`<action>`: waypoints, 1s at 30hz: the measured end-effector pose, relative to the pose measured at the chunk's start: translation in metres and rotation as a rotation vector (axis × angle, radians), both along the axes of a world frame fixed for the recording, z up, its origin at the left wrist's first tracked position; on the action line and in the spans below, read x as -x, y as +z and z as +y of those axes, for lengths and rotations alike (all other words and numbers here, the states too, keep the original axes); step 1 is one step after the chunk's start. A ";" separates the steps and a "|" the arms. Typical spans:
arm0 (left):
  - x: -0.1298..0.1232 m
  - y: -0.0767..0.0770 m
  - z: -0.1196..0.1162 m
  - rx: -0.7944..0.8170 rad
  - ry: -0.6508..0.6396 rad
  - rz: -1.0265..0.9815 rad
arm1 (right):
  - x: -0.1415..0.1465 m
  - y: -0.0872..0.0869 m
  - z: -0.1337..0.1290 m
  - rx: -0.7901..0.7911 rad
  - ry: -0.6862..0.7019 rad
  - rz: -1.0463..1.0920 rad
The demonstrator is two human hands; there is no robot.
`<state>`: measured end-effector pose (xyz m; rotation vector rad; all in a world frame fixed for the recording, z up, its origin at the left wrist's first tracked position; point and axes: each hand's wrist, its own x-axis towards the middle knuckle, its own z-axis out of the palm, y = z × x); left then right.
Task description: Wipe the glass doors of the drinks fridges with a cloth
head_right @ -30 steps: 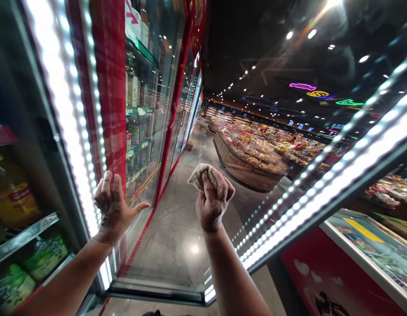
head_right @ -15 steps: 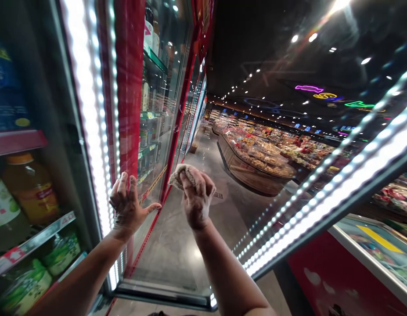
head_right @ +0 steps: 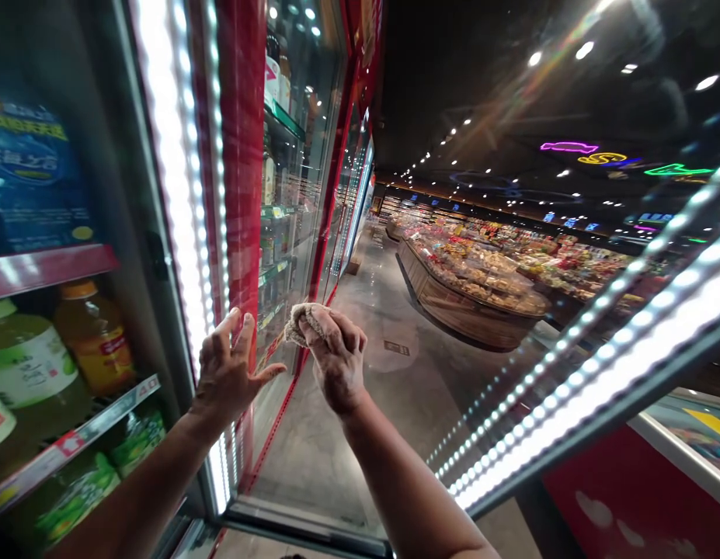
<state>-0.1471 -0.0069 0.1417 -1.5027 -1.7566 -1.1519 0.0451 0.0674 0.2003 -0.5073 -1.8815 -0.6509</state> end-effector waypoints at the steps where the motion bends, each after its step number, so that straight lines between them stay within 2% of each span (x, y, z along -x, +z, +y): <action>1: 0.006 0.011 -0.004 -0.009 -0.014 0.010 | 0.001 -0.003 -0.001 0.004 0.007 -0.004; 3: 0.019 0.041 -0.011 -0.073 -0.070 0.066 | 0.001 -0.007 -0.001 0.015 0.007 -0.004; 5: 0.032 0.078 -0.013 -0.101 -0.076 0.123 | 0.000 -0.007 -0.002 0.014 -0.002 -0.004; 9: 0.049 0.153 -0.003 -0.027 -0.169 0.193 | 0.000 -0.005 -0.002 0.024 -0.031 -0.008; 11: 0.054 0.182 0.005 0.036 -0.223 0.180 | 0.000 -0.005 -0.001 0.019 -0.023 -0.002; 13: 0.058 0.201 0.011 0.070 -0.275 0.171 | 0.001 -0.005 -0.001 0.004 -0.010 0.013; 16: 0.060 0.213 0.014 0.061 -0.293 0.180 | 0.006 -0.004 -0.004 0.017 -0.018 0.041; 20: 0.059 0.213 0.011 0.013 -0.279 0.242 | 0.027 -0.013 -0.012 0.057 -0.058 0.073; 25: 0.058 0.214 0.007 0.027 -0.232 0.272 | 0.051 -0.030 -0.017 0.076 0.001 -0.091; 27: 0.058 0.215 0.007 0.046 -0.212 0.283 | 0.056 -0.030 -0.015 0.065 0.024 -0.118; 30: 0.059 0.215 0.006 0.073 -0.195 0.315 | 0.066 -0.023 -0.010 0.062 0.000 -0.048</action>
